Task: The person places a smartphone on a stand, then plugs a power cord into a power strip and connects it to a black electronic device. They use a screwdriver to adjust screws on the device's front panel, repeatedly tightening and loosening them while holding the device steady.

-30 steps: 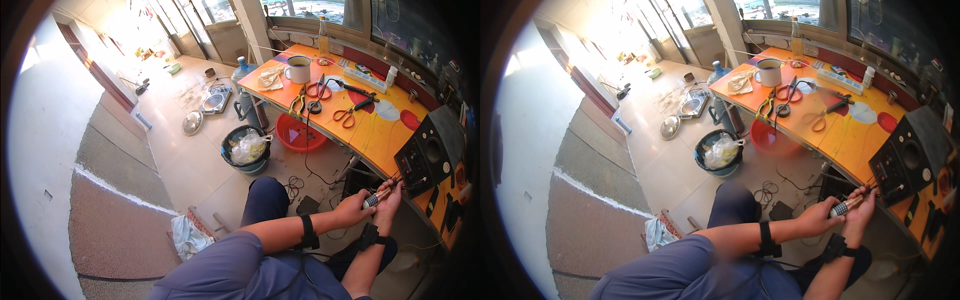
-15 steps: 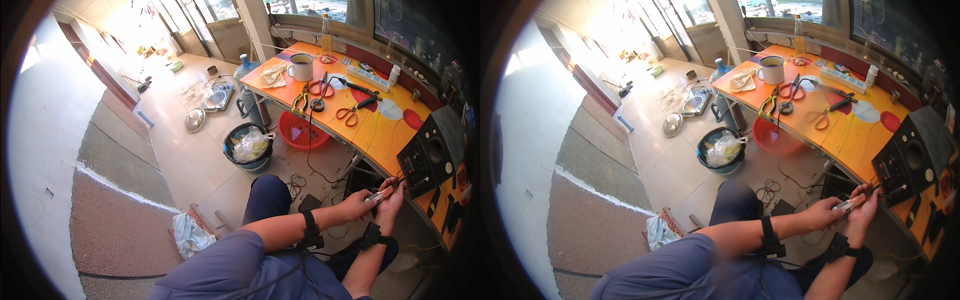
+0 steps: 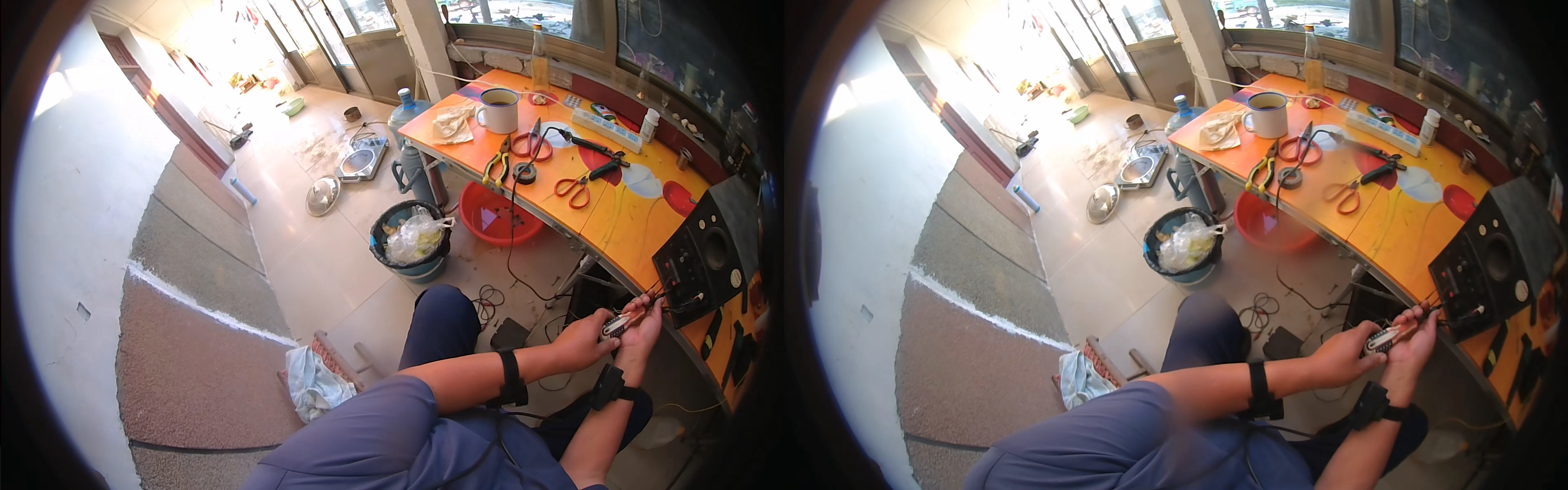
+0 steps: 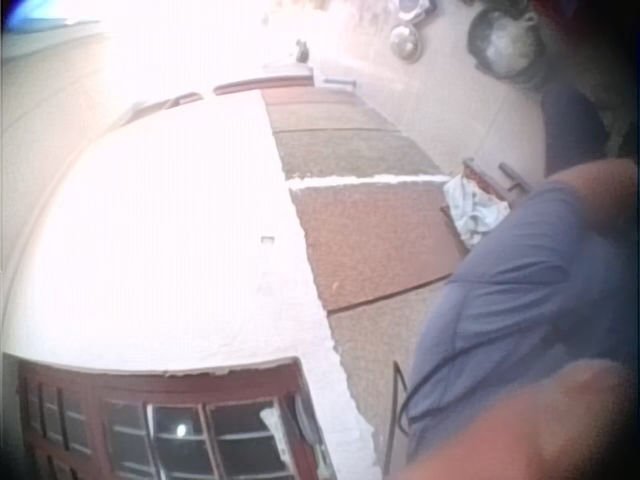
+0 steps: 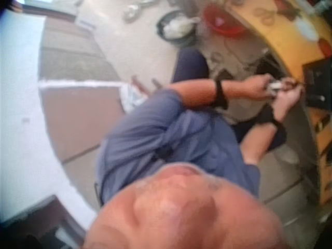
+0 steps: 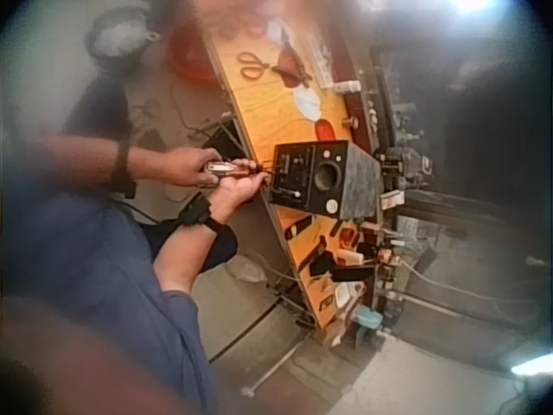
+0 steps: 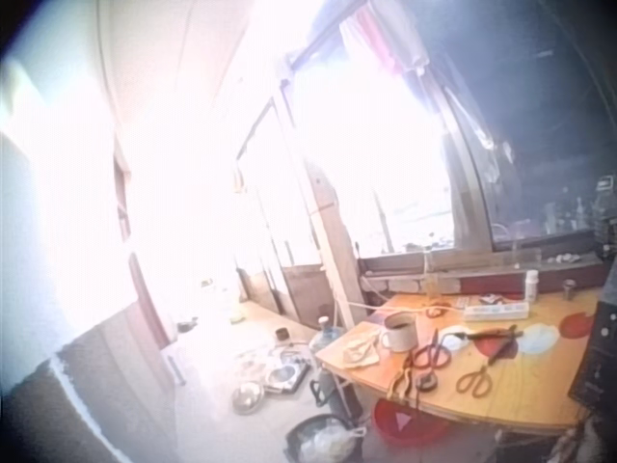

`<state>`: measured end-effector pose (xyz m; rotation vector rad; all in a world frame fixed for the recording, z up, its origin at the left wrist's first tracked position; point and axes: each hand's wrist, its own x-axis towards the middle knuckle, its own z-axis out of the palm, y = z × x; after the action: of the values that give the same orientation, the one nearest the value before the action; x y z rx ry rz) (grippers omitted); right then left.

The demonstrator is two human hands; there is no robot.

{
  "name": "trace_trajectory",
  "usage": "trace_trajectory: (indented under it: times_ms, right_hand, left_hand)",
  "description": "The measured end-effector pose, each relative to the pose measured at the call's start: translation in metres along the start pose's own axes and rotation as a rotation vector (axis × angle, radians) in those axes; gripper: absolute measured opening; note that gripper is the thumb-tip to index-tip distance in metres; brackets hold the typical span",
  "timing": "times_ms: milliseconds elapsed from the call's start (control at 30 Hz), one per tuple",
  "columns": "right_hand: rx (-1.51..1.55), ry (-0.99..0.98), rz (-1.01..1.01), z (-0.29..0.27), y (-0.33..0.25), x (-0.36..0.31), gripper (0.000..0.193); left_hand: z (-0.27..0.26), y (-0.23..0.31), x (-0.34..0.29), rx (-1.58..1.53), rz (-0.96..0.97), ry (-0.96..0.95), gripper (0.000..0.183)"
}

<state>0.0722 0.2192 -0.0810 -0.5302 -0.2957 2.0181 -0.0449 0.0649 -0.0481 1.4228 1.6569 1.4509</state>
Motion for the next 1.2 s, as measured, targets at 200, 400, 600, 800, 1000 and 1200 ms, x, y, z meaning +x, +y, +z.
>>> trace_trajectory:
  times_ms: [200, 400, 600, 800, 1000, 1200]
  right_hand:
    - [-0.001, 0.077, -0.055, 0.007, 0.004, -0.003, 0.035]
    - [0.018, 0.022, -0.012, 0.012, 0.0, -0.006, 0.035]
    - [-0.009, 0.1, -0.044, 0.0, 0.0, 0.001, 0.036]
    - [0.039, 0.005, 0.005, 0.002, -0.001, 0.001, 0.037]
    - [-0.023, 0.06, -0.011, 0.002, 0.0, 0.002, 0.036]
    - [-0.021, 0.053, -0.011, -0.003, -0.001, 0.002, 0.035]
  left_hand:
    - [-0.005, 0.0, 0.005, -0.185, -0.406, -0.242, 0.04]
    - [-0.011, 0.008, 0.006, -0.418, -0.481, -0.28, 0.039]
    - [-0.009, 0.006, 0.007, 0.024, -0.006, -0.028, 0.039]
    - [-0.012, 0.001, 0.008, -0.68, -0.702, -0.41, 0.041]
    - [-0.003, -0.006, 0.003, 0.1, 0.012, -0.027, 0.041]
    - [-0.01, 0.003, 0.005, -0.355, -0.562, -0.339, 0.043]
